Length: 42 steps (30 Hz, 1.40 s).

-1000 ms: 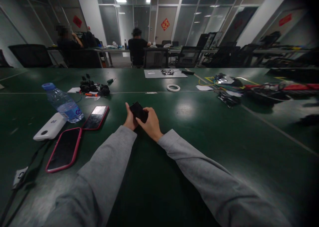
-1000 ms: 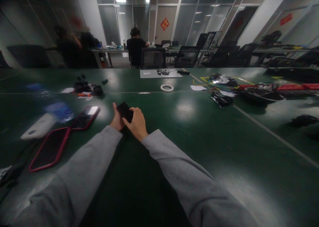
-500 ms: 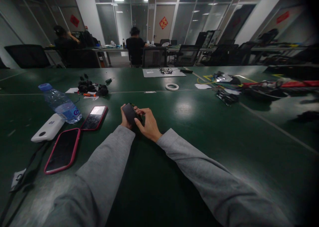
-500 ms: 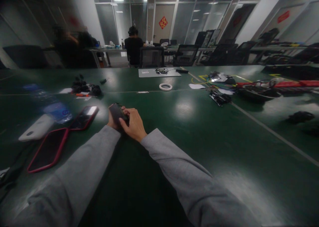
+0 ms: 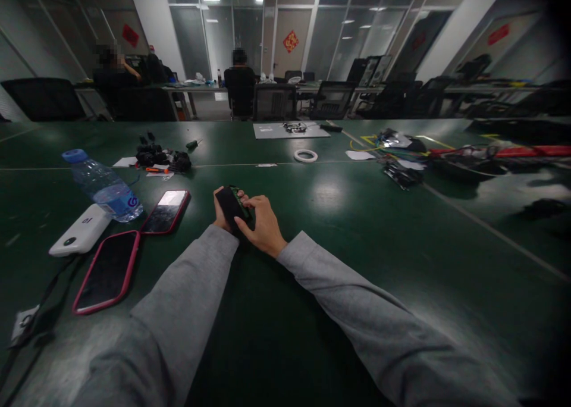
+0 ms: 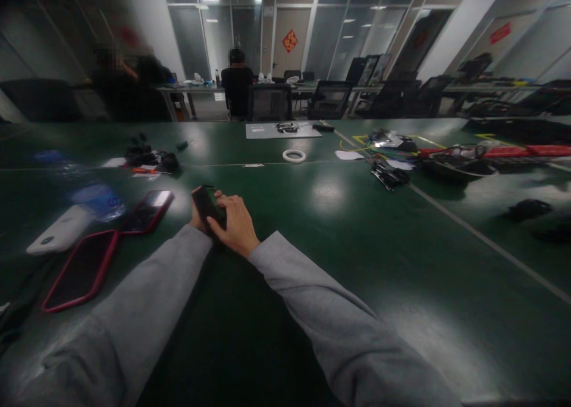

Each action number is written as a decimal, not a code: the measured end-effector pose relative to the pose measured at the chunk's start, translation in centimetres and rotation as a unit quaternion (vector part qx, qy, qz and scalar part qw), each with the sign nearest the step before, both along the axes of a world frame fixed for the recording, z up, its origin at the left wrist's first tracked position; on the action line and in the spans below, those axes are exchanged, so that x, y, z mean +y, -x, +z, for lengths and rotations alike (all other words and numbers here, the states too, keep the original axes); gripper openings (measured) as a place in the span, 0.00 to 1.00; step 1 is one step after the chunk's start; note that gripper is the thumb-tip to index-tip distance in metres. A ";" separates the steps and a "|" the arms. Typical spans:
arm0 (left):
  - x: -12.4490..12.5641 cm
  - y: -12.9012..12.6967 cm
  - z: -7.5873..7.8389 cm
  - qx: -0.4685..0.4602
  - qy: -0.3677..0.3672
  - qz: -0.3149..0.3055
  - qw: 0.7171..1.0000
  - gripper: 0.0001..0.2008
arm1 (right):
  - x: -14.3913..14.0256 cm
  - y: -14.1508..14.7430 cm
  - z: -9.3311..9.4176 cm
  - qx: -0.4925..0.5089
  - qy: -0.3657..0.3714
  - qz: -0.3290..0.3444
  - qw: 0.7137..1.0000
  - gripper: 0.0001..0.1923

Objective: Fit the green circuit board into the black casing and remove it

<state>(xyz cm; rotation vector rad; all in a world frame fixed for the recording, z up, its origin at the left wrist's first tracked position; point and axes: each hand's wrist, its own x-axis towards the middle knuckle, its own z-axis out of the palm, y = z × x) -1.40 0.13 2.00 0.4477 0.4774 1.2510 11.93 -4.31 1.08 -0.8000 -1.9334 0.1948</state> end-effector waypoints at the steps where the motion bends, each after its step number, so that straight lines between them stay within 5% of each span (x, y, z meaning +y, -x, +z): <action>1: 0.1 0.0 -0.1 0.001 0.000 0.012 1.000 0.29 | 0.0 0.0 0.0 -0.013 0.000 0.000 1.000 0.19; 6: 0.4 0.1 -1.0 0.024 0.023 0.044 0.998 0.33 | 0.3 0.3 -0.4 -0.076 -0.006 0.009 0.997 0.28; 10: 0.6 -0.4 -1.5 0.105 0.071 0.053 0.990 0.38 | 1.0 0.3 -1.1 -0.074 0.059 -0.022 0.995 0.33; 18: 0.6 -1.6 -1.2 0.118 0.020 0.023 0.993 0.37 | 2.3 -0.2 -2.0 0.097 0.154 -0.030 0.983 0.27; 22: 1.0 -1.7 -1.5 0.132 -0.006 0.029 0.991 0.32 | 3.6 -0.4 -2.6 0.222 0.233 -0.015 0.947 0.27; 26: 1.2 -1.7 -2.0 0.151 -0.016 0.045 0.987 0.16 | 4.6 -1.0 -2.8 0.322 0.318 -0.017 0.892 0.30; 31: 1.0 -1.6 -1.8 0.179 -0.016 0.046 0.983 0.23 | 4.9 -1.6 -2.5 0.358 0.355 -0.021 0.864 0.30; 35: 0.7 -1.8 -1.4 0.191 -0.022 0.064 0.979 0.26 | 4.8 -1.8 -2.7 0.343 0.357 0.000 0.869 0.31; 42: 0.7 -2.0 -2.0 0.194 -0.036 0.128 0.972 0.32 | 4.8 -1.5 -2.9 0.250 0.268 -0.064 0.928 0.33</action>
